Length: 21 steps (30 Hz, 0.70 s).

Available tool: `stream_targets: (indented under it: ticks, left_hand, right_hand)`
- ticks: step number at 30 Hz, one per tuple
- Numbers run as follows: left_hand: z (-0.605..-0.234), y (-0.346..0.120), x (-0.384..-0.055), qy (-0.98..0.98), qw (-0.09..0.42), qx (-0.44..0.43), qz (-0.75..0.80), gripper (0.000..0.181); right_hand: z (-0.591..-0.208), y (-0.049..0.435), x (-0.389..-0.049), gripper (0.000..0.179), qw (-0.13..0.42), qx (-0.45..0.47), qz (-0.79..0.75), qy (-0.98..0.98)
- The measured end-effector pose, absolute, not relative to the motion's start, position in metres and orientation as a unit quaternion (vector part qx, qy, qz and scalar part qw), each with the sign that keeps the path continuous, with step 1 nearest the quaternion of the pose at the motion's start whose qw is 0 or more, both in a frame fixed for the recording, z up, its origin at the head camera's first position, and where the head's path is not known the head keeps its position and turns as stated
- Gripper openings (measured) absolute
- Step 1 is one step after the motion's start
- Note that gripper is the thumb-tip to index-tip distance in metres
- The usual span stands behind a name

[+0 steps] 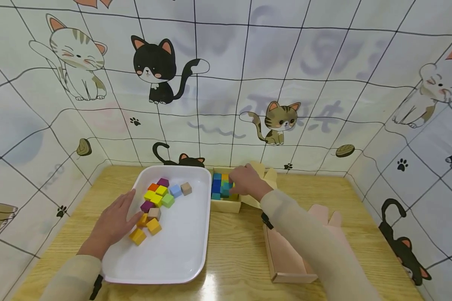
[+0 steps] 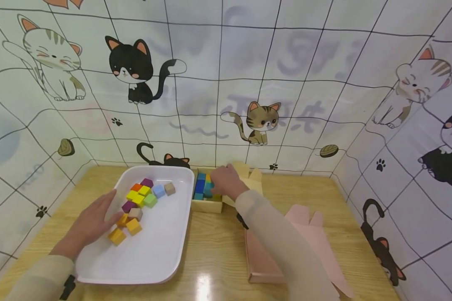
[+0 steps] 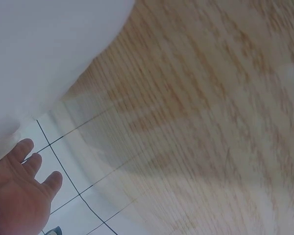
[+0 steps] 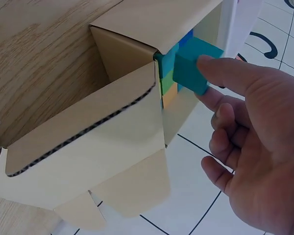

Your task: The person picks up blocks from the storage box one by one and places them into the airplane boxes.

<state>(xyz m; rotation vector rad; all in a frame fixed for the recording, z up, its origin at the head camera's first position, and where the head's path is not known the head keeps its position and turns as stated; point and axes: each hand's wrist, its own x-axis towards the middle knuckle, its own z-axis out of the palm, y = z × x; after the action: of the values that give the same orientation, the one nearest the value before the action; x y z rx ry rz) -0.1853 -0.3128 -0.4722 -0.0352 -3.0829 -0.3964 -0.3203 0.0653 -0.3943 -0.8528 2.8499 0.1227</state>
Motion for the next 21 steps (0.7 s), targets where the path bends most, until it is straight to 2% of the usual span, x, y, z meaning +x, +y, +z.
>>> stream_targets:
  ticks: [5, 6, 10, 12, 21]
  left_hand:
    - [-0.474, -0.314, -0.186, -0.992, 0.018, -0.011, -0.128, 0.088]
    - [-0.474, -0.314, -0.186, -0.992, 0.017, -0.010, -0.128, 0.088]
    - [-0.473, -0.314, -0.186, -0.991, 0.014, -0.005, -0.130, 0.089]
    - [-0.473, -0.313, -0.186, -0.991, 0.011, -0.003, -0.133, 0.089]
    - [-0.475, -0.314, -0.189, -0.992, 0.015, -0.005, -0.129, 0.089]
  right_hand:
    - [-0.400, 0.063, -0.322, 0.018, 0.109, -0.289, 0.070, 0.948]
    - [-0.402, 0.062, -0.322, 0.020, 0.111, -0.291, 0.072, 0.948]
    - [-0.409, 0.058, -0.323, 0.047, 0.115, -0.300, 0.071, 0.944]
    - [-0.412, 0.055, -0.324, 0.053, 0.115, -0.304, 0.072, 0.943]
    - [-0.421, 0.050, -0.325, 0.057, 0.111, -0.319, 0.051, 0.940]
